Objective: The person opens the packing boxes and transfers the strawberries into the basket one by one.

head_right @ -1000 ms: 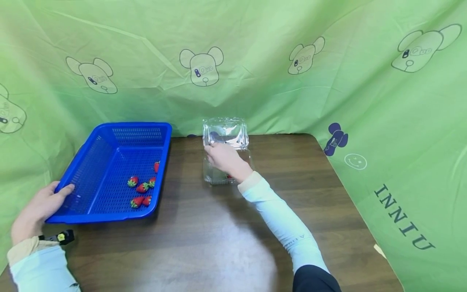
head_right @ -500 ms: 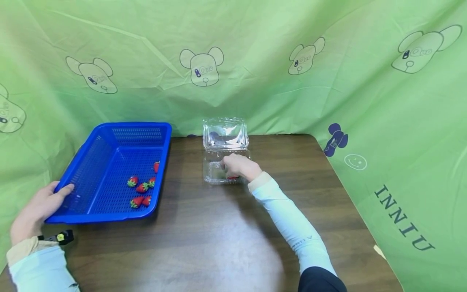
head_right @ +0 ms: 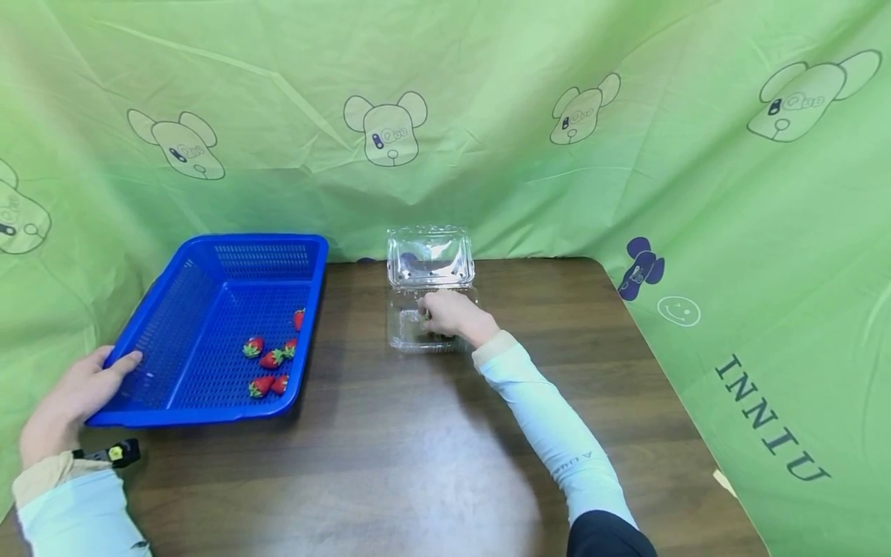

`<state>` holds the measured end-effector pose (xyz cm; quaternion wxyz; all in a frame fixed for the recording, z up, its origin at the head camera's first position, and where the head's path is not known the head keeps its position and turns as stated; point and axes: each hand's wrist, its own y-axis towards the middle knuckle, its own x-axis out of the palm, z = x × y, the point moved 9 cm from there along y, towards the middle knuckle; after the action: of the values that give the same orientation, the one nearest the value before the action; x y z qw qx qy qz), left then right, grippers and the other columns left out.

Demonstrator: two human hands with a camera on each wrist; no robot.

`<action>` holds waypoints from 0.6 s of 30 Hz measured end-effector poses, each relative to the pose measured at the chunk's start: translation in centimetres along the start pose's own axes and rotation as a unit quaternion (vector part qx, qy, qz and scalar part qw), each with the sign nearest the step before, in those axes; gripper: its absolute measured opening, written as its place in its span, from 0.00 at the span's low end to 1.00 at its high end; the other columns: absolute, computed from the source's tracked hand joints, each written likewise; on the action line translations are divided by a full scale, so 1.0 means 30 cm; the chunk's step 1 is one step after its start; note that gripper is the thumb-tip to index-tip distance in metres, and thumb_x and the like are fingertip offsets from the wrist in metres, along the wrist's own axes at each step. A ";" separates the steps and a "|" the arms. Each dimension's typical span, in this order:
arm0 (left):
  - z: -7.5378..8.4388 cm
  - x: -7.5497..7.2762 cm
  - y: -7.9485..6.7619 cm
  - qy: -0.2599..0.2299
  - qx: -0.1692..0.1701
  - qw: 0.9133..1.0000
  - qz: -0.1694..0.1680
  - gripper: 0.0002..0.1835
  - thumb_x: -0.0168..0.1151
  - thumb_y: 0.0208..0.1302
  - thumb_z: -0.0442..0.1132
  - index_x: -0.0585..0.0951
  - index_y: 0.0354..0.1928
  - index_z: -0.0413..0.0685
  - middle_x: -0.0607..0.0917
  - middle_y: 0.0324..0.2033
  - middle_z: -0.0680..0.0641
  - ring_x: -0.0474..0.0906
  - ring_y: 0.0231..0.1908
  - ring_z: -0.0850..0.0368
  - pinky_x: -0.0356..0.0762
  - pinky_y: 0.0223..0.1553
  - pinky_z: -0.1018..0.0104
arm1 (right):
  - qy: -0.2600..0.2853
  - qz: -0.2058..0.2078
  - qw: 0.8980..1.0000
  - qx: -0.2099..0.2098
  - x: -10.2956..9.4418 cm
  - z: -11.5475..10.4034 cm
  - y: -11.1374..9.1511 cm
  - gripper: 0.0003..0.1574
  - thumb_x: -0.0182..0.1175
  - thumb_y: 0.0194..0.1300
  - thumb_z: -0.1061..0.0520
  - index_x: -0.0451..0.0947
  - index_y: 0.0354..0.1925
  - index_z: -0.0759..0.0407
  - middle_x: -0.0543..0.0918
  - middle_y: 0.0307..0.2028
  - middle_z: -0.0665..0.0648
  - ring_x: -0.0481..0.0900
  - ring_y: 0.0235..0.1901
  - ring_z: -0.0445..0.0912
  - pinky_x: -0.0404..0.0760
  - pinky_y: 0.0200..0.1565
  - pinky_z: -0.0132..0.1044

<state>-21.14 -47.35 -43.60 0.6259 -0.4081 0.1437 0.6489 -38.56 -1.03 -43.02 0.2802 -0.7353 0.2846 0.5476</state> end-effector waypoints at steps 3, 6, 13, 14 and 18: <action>0.004 0.000 -0.002 0.001 0.001 1.000 0.000 0.39 0.31 0.77 0.57 0.55 0.66 0.22 0.79 0.41 0.34 0.77 0.32 0.56 0.74 0.31 0.65 | 0.007 0.079 0.996 -0.043 -0.058 -0.045 0.003 0.09 0.66 0.63 0.54 0.77 0.31 0.56 0.79 0.23 0.50 0.74 0.22 0.42 0.75 0.28 0.36; 0.008 -0.002 -0.004 0.004 0.001 1.000 0.000 0.39 0.31 0.77 0.57 0.55 0.66 0.22 0.79 0.42 0.33 0.77 0.33 0.55 0.73 0.31 0.65 | 0.014 0.139 0.987 -0.073 -0.109 -0.093 -0.002 0.12 0.67 0.63 0.52 0.76 0.31 0.56 0.79 0.24 0.50 0.73 0.22 0.41 0.74 0.27 0.35; 0.005 0.001 -0.006 0.010 0.001 1.000 0.000 0.38 0.31 0.77 0.57 0.56 0.65 0.23 0.79 0.41 0.33 0.77 0.33 0.55 0.73 0.31 0.65 | 0.029 0.194 0.975 -0.103 -0.170 -0.180 0.012 0.14 0.65 0.65 0.50 0.80 0.41 0.60 0.85 0.32 0.53 0.79 0.28 0.43 0.79 0.33 0.35; 0.004 0.001 -0.005 0.007 0.000 1.000 0.000 0.38 0.31 0.77 0.57 0.56 0.65 0.23 0.79 0.41 0.33 0.77 0.33 0.55 0.73 0.31 0.65 | 0.039 0.198 0.974 -0.106 -0.176 -0.193 0.017 0.15 0.65 0.65 0.50 0.80 0.42 0.61 0.85 0.33 0.54 0.80 0.29 0.43 0.80 0.34 0.35; 0.000 0.003 -0.002 -0.005 -0.003 1.000 -0.001 0.38 0.31 0.77 0.57 0.55 0.65 0.23 0.79 0.40 0.34 0.78 0.32 0.55 0.74 0.31 0.64 | 0.052 0.200 0.972 -0.115 -0.187 -0.253 0.050 0.15 0.63 0.66 0.49 0.80 0.42 0.59 0.85 0.33 0.53 0.80 0.30 0.43 0.79 0.36 0.35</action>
<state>-21.06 -47.28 -43.64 0.6258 -0.4069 0.1389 0.6508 -36.09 -6.92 -35.90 0.0635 -0.7184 0.3751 0.5824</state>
